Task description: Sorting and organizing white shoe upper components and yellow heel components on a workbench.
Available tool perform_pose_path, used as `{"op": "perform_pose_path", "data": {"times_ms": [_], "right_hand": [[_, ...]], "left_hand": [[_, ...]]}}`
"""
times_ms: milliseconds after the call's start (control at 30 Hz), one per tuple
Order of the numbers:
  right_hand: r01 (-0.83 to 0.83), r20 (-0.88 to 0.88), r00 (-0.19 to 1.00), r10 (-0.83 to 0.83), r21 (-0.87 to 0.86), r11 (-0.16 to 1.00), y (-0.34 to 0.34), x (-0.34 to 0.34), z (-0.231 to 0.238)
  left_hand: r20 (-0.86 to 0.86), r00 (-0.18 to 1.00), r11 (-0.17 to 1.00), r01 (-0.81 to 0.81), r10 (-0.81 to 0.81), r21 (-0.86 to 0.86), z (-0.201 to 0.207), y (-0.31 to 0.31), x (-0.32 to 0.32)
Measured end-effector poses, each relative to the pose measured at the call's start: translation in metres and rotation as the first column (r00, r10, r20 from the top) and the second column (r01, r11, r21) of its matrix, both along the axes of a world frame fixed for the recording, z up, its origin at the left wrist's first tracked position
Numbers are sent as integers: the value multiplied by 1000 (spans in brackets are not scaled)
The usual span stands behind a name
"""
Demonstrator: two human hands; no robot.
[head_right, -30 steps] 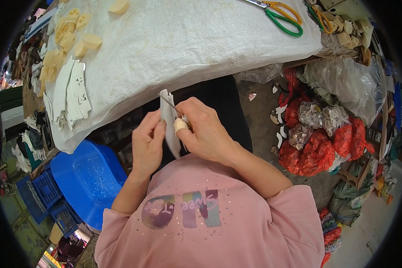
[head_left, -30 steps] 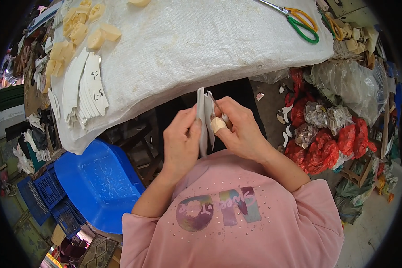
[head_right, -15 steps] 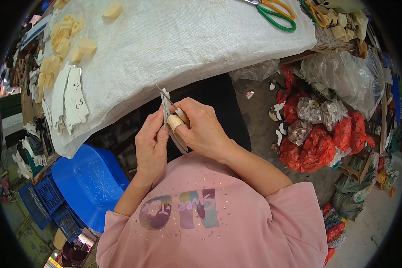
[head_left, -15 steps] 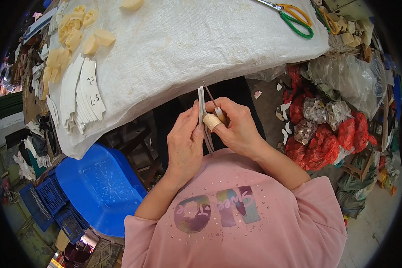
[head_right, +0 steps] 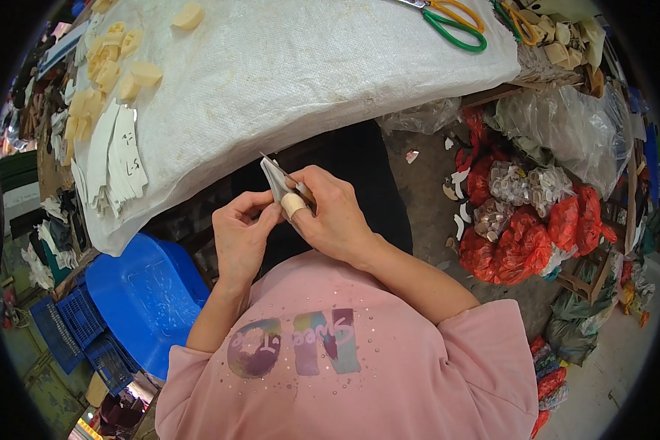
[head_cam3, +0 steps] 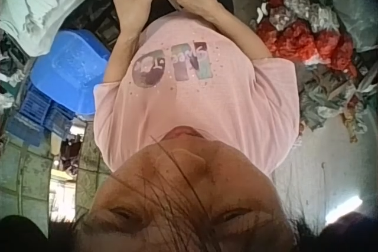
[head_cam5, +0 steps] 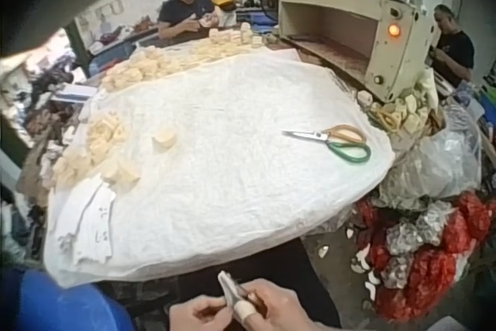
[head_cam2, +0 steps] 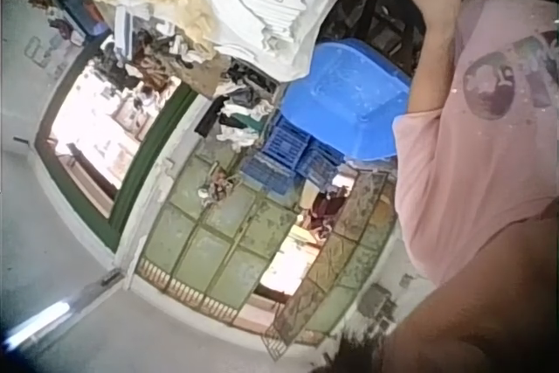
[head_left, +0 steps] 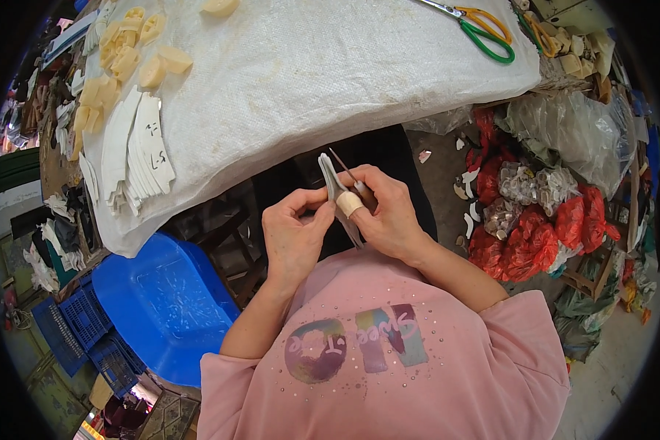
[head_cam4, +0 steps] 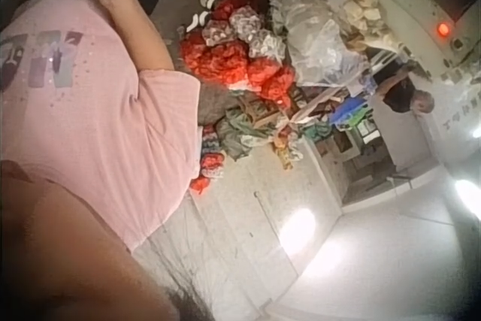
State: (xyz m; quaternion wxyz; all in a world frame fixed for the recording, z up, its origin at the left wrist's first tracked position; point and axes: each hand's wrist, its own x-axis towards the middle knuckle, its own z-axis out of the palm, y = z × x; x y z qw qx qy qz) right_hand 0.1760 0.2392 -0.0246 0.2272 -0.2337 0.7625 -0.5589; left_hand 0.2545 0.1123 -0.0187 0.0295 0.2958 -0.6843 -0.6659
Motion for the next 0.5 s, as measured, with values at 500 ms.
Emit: {"op": "perform_pose_path", "data": {"times_ms": [500], "right_hand": [[-188, 210, 958, 194, -45, 981, 19, -13, -4]], "left_hand": [[-41, 999, 976, 34, -26, 215, 5, -1, 4]]}}
